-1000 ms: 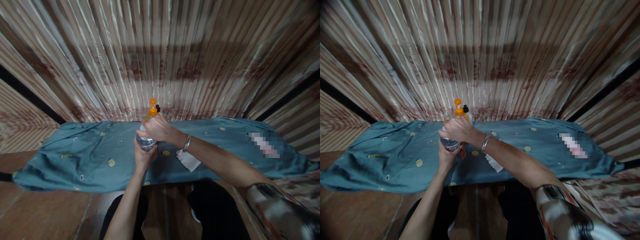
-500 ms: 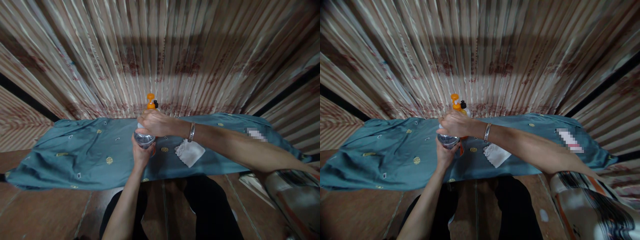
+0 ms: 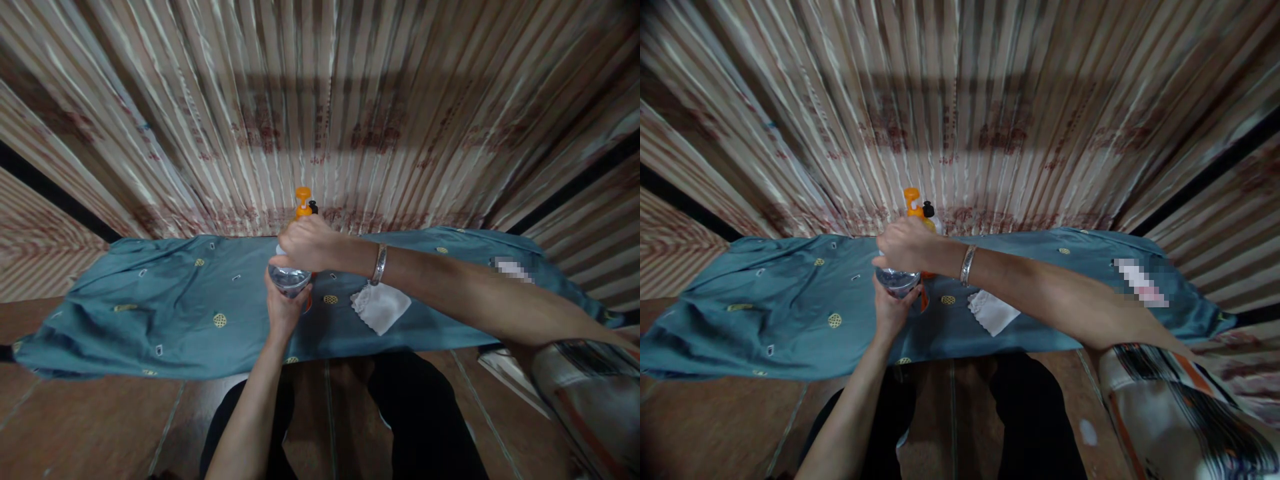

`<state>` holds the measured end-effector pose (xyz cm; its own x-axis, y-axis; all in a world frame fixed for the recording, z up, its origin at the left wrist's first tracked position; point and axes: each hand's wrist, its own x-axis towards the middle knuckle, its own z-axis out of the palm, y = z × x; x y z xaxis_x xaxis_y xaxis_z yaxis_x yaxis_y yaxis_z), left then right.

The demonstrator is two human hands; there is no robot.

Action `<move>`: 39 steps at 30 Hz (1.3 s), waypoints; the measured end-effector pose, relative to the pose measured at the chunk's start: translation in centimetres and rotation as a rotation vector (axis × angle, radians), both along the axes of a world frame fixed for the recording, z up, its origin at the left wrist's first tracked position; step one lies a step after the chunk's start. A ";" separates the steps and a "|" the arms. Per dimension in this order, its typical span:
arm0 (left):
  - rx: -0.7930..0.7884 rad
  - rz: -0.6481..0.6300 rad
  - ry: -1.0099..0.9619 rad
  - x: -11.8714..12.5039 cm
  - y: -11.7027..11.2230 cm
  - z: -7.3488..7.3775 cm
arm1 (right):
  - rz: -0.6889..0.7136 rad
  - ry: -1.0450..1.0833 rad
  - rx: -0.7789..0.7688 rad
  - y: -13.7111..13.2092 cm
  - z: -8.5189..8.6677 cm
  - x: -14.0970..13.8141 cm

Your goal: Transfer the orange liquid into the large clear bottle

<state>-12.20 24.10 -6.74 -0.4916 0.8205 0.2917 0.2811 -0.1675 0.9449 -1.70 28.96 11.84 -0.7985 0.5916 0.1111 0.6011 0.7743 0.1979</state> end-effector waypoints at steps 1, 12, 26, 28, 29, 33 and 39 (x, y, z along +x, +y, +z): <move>0.001 0.003 0.004 0.0 0.0 0.0 | -0.006 0.006 -0.016 0.0 -0.1 0.0; -0.032 0.013 0.030 -0.1 -0.1 0.2 | 0.053 0.034 -0.028 0.0 -0.7 0.9; -0.043 0.015 0.026 -0.3 0.1 0.9 | -0.024 0.123 -0.039 -0.3 -1.1 -0.2; -0.047 0.022 0.028 -0.3 0.1 0.8 | -0.017 0.122 -0.032 -0.4 -1.1 0.0; -0.047 0.023 0.029 -0.3 0.1 0.8 | -0.022 0.123 -0.025 -0.5 -1.2 0.1; -0.029 0.018 0.028 -0.3 0.1 0.8 | -0.030 0.148 0.017 -0.5 -1.5 0.2; -0.020 0.005 0.017 -0.2 0.0 0.8 | -0.021 0.150 0.001 -0.2 -1.3 -0.1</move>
